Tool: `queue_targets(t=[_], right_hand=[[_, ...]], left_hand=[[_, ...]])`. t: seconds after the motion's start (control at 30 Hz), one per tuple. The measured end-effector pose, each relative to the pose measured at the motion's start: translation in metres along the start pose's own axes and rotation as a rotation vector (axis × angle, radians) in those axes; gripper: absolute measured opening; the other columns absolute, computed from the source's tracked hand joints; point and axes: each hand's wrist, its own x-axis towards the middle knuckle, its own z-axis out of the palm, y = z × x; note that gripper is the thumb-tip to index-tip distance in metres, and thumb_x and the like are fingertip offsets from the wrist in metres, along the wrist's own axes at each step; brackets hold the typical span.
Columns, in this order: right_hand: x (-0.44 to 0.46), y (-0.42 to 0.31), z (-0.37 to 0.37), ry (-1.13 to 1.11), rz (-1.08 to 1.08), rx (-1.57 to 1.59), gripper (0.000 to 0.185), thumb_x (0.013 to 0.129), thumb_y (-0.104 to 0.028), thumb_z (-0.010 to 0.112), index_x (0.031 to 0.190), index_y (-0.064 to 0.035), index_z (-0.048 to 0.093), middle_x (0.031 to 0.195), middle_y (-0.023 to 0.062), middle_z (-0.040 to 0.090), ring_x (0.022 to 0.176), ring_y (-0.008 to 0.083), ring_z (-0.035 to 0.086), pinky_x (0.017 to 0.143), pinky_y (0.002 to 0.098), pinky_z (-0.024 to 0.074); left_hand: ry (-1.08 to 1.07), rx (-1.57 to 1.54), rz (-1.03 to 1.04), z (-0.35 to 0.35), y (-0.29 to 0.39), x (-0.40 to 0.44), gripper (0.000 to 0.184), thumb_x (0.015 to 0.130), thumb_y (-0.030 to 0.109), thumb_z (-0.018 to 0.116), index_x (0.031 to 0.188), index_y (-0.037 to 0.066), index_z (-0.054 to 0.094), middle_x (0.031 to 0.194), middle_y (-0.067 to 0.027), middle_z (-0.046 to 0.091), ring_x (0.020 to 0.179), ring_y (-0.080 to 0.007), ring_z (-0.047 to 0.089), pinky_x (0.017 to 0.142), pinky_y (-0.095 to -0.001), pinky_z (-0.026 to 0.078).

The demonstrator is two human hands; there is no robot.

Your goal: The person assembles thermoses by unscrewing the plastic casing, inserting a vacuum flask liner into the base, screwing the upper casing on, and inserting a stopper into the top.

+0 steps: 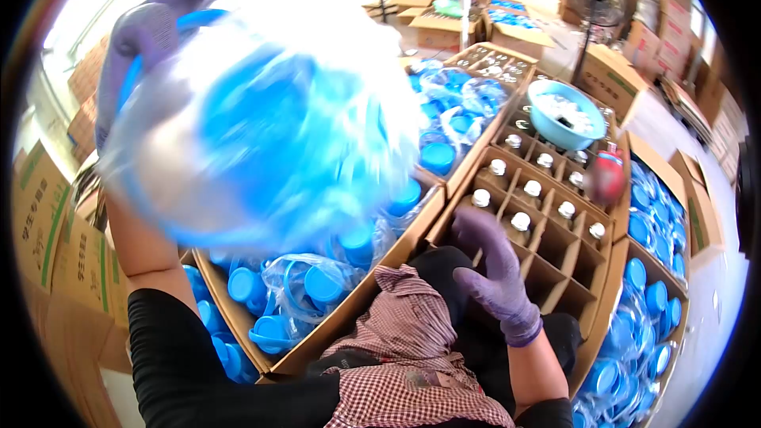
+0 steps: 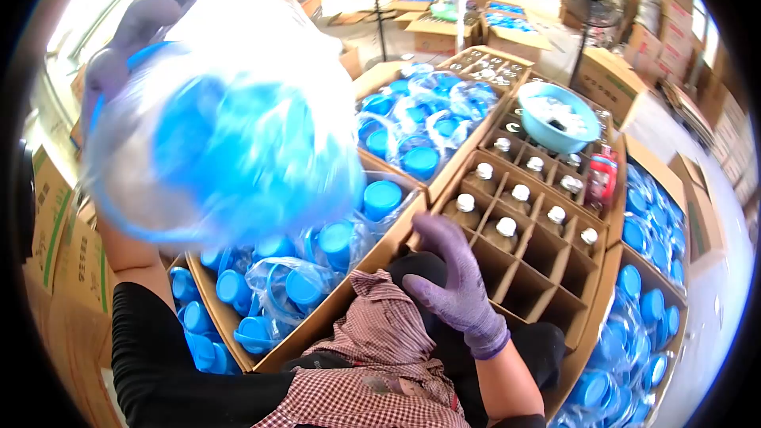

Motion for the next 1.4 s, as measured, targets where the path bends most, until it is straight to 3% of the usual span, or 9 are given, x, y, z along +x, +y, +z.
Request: queue_targets(t=[0.07, 0.17, 0.2, 0.3, 0.43, 0.77, 1.13, 1.3, 1.4], right_hand=[[-0.009, -0.036, -0.025, 0.109, -0.143, -0.175, 0.120, 0.066, -0.069, 0.090, 0.155, -0.0018, 0.044, 0.159, 0.0182, 0.042, 0.152, 0.0346, 0.036, 0.124, 0.0481, 0.0286], [-0.052, -0.072, -0.059, 0.139, -0.174, -0.161, 0.151, 0.048, -0.074, 0.092, 0.165, -0.0041, 0.027, 0.170, 0.0184, 0.026, 0.158, 0.0352, 0.026, 0.128, 0.0501, 0.0211], [-0.071, -0.078, -0.064, 0.077, -0.095, -0.074, 0.155, 0.046, -0.070, 0.096, 0.166, -0.0034, 0.022, 0.169, 0.0181, 0.029, 0.158, 0.0343, 0.025, 0.128, 0.0480, 0.0200], [-0.133, -0.069, -0.040, 0.018, 0.364, 0.400, 0.138, 0.059, -0.048, 0.102, 0.165, -0.0023, 0.025, 0.161, 0.0164, 0.042, 0.149, 0.0310, 0.040, 0.125, 0.0436, 0.0295], [-0.206, -0.035, -0.029, -0.150, 0.586, -0.328, 0.113, 0.076, -0.062, 0.084, 0.160, -0.0021, 0.037, 0.144, 0.0257, 0.055, 0.133, 0.0353, 0.059, 0.115, 0.0410, 0.0445], [-0.240, -0.046, 0.000, 0.225, 0.548, -0.784, 0.086, 0.082, -0.054, 0.079, 0.144, -0.0017, 0.052, 0.129, 0.0263, 0.064, 0.116, 0.0431, 0.066, 0.101, 0.0504, 0.0525], [-0.259, -0.008, 0.046, 0.526, 0.336, -0.596, 0.068, 0.083, -0.023, 0.080, 0.140, 0.0013, 0.052, 0.133, 0.0258, 0.050, 0.116, 0.0372, 0.055, 0.100, 0.0449, 0.0490], [-0.278, -0.055, -0.056, 0.079, 0.651, -0.432, 0.042, 0.086, -0.010, 0.068, 0.127, 0.0006, 0.066, 0.123, 0.0180, 0.062, 0.117, 0.0267, 0.061, 0.097, 0.0339, 0.0510], [-0.229, -0.031, -0.126, 0.612, 0.356, -0.203, 0.040, 0.093, -0.011, 0.063, 0.132, -0.0011, 0.065, 0.129, 0.0110, 0.067, 0.127, 0.0223, 0.060, 0.108, 0.0324, 0.0452]], left_hand=[[0.092, -0.203, -0.068, 0.052, 0.042, 0.025, 0.033, 0.097, 0.049, 0.069, 0.105, 0.018, 0.073, 0.156, -0.0271, 0.043, 0.145, -0.0435, 0.044, 0.122, -0.0557, 0.039], [-0.631, 0.135, 0.211, 0.055, 0.045, 0.091, 0.040, 0.094, 0.046, 0.077, 0.117, 0.014, 0.077, 0.164, -0.0281, 0.039, 0.137, -0.0417, 0.056, 0.108, -0.0501, 0.047], [-0.572, 0.124, 0.199, 0.093, 0.034, 0.090, 0.033, 0.090, 0.020, 0.081, 0.121, 0.011, 0.077, 0.152, -0.0195, 0.056, 0.132, -0.0327, 0.059, 0.110, -0.0434, 0.048], [-0.947, 0.286, -0.083, 0.179, 0.007, 0.076, 0.027, 0.086, 0.002, 0.066, 0.111, 0.007, 0.073, 0.091, -0.0131, 0.073, 0.083, -0.0268, 0.072, 0.079, -0.0432, 0.057], [-1.478, 0.276, -0.047, 0.244, -0.016, 0.067, 0.046, 0.085, 0.004, 0.062, 0.130, 0.009, 0.066, 0.117, -0.0172, 0.070, 0.116, -0.0356, 0.064, 0.102, -0.0456, 0.050], [-0.225, -0.353, -0.183, 0.393, 0.052, -0.056, 0.036, 0.099, 0.016, 0.055, 0.133, 0.003, 0.059, 0.101, -0.0257, 0.073, 0.098, -0.0401, 0.073, 0.091, -0.0467, 0.056], [-0.704, -0.936, 0.198, 0.419, 0.006, 0.041, 0.024, 0.095, 0.008, 0.070, 0.119, 0.007, 0.075, 0.117, -0.0099, 0.076, 0.106, -0.0228, 0.072, 0.095, -0.0349, 0.057], [-0.717, 0.169, 0.577, 0.451, 0.017, -0.091, 0.020, 0.091, 0.023, 0.065, 0.111, 0.025, 0.068, 0.104, -0.0003, 0.061, 0.101, -0.0168, 0.065, 0.083, -0.0350, 0.053], [-0.681, 0.185, 0.608, 0.426, 0.038, -0.091, 0.021, 0.090, 0.023, 0.064, 0.111, 0.023, 0.068, 0.108, 0.0015, 0.060, 0.106, -0.0163, 0.063, 0.090, -0.0345, 0.051]])
